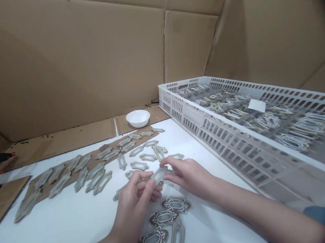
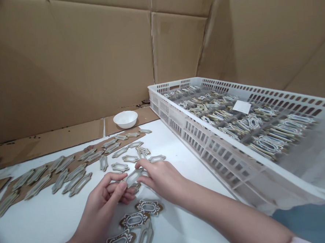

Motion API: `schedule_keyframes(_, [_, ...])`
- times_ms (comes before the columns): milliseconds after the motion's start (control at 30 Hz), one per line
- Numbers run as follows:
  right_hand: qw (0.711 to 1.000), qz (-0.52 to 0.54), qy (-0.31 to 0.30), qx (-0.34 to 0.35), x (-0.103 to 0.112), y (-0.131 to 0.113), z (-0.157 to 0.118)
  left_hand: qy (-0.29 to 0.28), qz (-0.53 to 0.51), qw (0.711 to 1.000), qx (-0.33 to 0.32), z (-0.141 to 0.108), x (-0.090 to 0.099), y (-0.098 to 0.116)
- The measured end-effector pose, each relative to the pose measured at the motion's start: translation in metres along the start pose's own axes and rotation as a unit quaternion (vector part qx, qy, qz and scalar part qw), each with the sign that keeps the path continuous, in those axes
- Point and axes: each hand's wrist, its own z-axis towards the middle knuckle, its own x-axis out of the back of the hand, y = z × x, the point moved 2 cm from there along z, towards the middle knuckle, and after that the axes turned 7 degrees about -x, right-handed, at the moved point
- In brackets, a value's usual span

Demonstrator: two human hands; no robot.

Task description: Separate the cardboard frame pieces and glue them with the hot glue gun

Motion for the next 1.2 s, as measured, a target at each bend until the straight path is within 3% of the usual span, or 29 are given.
schedule_keyframes(133, [0.999, 0.012, 0.027, -0.036, 0.006, 0.009, 0.005, 0.017, 0.022, 1.000, -0.014, 0.001, 0.002, 0.002])
schedule_keyframes(333, [0.973, -0.039, 0.134, -0.184, 0.023, 0.057, 0.028, 0.027, 0.047, 0.998, -0.041, 0.005, 0.008, 0.002])
schedule_keyframes(467, [0.962, -0.055, 0.137, -0.231, 0.024, 0.081, 0.036, 0.021, 0.053, 0.997, -0.048, 0.005, 0.006, 0.001])
schedule_keyframes(600, [0.960, -0.016, 0.142, -0.240, 0.025, 0.086, 0.037, -0.005, 0.115, 0.990, -0.083, 0.005, 0.006, 0.002])
schedule_keyframes(700, [0.958, 0.044, 0.145, -0.242, 0.032, 0.080, 0.037, -0.052, 0.254, 0.954, -0.148, 0.013, 0.012, 0.009])
schedule_keyframes(800, [0.953, 0.158, 0.112, -0.232, 0.035, 0.069, 0.037, -0.115, 0.429, 0.861, -0.249, 0.031, 0.018, 0.022])
schedule_keyframes(833, [0.937, 0.245, 0.086, -0.232, 0.033, 0.066, 0.036, -0.137, 0.477, 0.823, -0.277, 0.039, 0.018, 0.026])
schedule_keyframes(900, [0.862, 0.449, 0.021, -0.235, 0.026, 0.059, 0.035, -0.167, 0.552, 0.757, -0.306, 0.056, 0.016, 0.032])
schedule_keyframes(967, [0.792, 0.563, -0.019, -0.236, 0.019, 0.053, 0.034, -0.184, 0.587, 0.722, -0.316, 0.073, 0.012, 0.034])
schedule_keyframes(1200, [0.727, 0.644, -0.021, -0.235, 0.015, 0.047, 0.032, -0.223, 0.582, 0.720, -0.305, 0.102, -0.006, 0.018])
